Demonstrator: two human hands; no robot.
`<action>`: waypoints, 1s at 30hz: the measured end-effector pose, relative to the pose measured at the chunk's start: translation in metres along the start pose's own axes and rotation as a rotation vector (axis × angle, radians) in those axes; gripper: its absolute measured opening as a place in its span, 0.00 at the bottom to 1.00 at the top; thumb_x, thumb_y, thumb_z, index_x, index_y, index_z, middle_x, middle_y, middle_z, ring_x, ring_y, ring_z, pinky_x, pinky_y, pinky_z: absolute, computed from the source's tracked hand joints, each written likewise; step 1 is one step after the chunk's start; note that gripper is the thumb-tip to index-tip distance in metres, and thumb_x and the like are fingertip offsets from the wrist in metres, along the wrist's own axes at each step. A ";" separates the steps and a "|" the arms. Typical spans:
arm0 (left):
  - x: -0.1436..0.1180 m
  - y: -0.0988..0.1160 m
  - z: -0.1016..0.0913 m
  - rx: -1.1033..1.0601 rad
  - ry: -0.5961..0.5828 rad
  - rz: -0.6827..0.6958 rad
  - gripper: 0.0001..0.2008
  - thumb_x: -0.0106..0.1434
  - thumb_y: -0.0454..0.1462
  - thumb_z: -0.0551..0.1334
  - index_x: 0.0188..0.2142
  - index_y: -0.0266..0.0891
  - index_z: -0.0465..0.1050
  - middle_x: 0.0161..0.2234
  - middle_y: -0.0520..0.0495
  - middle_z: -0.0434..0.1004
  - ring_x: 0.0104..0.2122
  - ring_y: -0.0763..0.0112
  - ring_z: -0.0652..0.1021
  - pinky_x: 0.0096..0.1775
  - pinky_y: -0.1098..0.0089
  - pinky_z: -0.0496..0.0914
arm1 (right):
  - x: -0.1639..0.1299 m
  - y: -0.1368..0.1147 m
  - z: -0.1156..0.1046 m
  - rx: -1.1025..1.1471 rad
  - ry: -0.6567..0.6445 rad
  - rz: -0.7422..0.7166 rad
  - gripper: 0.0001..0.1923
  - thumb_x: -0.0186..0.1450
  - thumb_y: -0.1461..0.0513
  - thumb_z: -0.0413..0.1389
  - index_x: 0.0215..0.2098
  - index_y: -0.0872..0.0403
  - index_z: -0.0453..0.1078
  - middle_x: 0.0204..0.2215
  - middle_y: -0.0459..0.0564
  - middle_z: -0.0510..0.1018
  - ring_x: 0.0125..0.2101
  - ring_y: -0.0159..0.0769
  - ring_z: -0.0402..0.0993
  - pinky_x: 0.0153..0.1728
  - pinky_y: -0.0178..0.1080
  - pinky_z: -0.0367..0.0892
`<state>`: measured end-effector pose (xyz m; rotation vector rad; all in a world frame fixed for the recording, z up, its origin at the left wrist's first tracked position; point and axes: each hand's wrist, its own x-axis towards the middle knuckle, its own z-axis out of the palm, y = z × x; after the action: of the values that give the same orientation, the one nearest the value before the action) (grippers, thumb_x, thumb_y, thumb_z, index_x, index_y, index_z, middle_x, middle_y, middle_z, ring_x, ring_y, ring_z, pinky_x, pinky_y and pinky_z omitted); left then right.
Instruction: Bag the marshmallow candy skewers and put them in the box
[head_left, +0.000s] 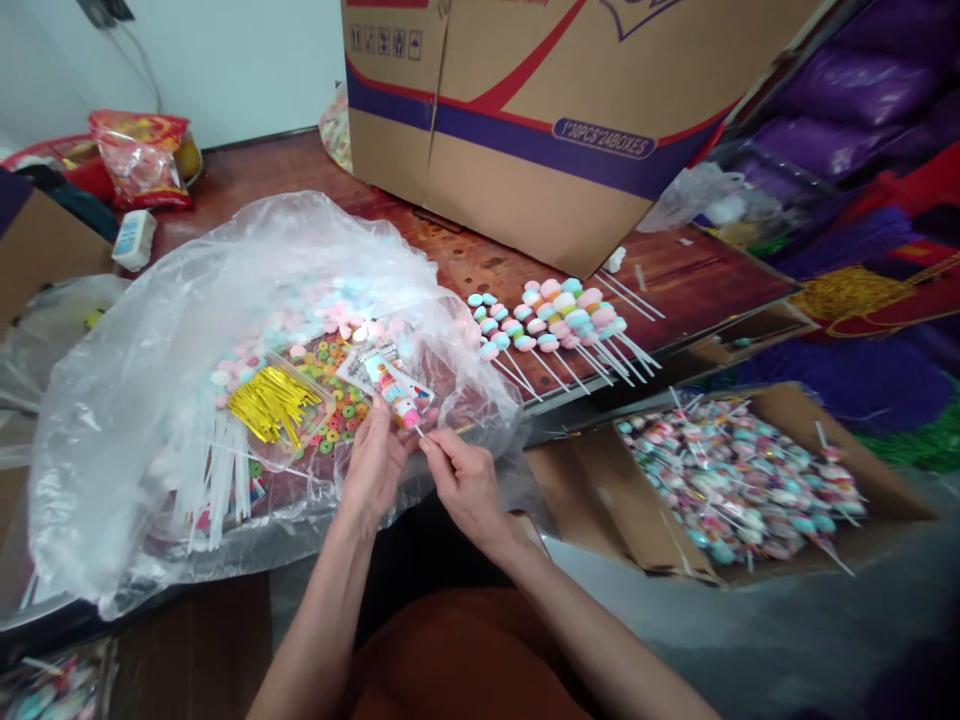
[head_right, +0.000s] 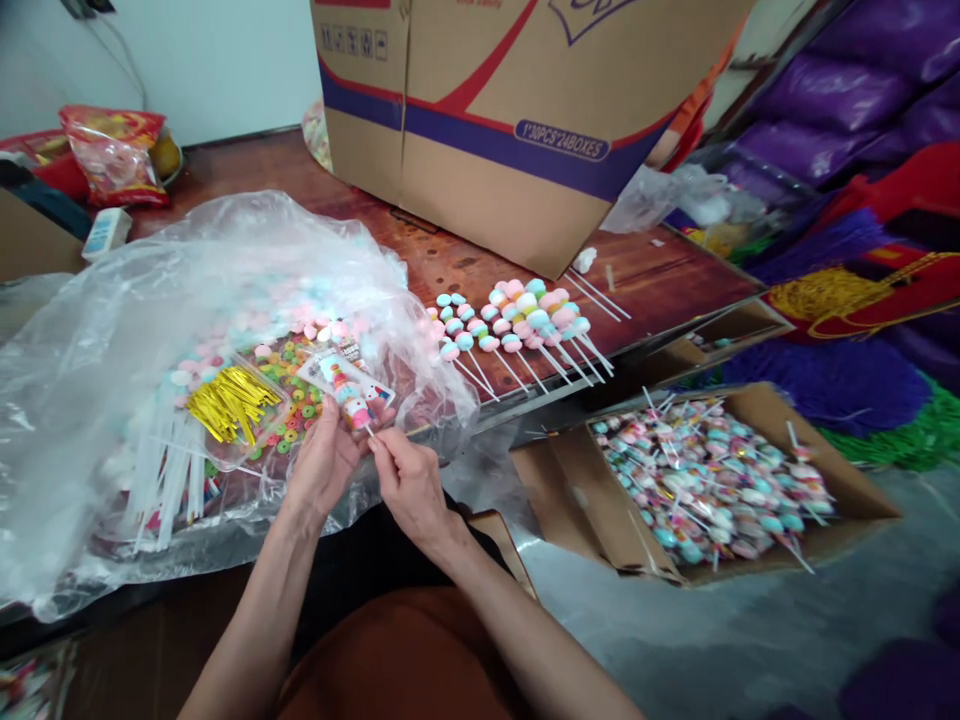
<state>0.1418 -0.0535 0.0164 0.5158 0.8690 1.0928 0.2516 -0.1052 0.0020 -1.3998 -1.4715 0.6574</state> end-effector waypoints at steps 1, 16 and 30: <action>0.002 -0.001 0.000 -0.004 0.018 0.031 0.21 0.59 0.52 0.68 0.40 0.37 0.76 0.37 0.42 0.83 0.41 0.58 0.83 0.47 0.58 0.75 | 0.000 0.000 0.002 0.004 -0.007 0.007 0.13 0.72 0.61 0.49 0.31 0.54 0.69 0.21 0.42 0.69 0.21 0.28 0.62 0.27 0.31 0.59; -0.002 -0.005 -0.003 0.087 -0.051 0.028 0.18 0.56 0.47 0.72 0.38 0.37 0.76 0.42 0.42 0.81 0.42 0.60 0.83 0.48 0.62 0.74 | -0.011 -0.001 -0.015 0.533 -0.244 0.491 0.13 0.67 0.54 0.54 0.29 0.54 0.69 0.16 0.39 0.65 0.15 0.25 0.52 0.19 0.32 0.49; -0.014 -0.015 -0.004 0.302 -0.069 0.026 0.16 0.61 0.47 0.67 0.40 0.35 0.78 0.43 0.38 0.83 0.46 0.56 0.81 0.47 0.60 0.75 | 0.001 0.006 0.005 0.578 -0.060 0.361 0.19 0.68 0.56 0.56 0.21 0.54 0.64 0.16 0.40 0.62 0.19 0.26 0.54 0.22 0.33 0.50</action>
<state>0.1441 -0.0720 0.0082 0.8124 0.9747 0.9658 0.2494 -0.1020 -0.0051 -1.1906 -0.9577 1.2471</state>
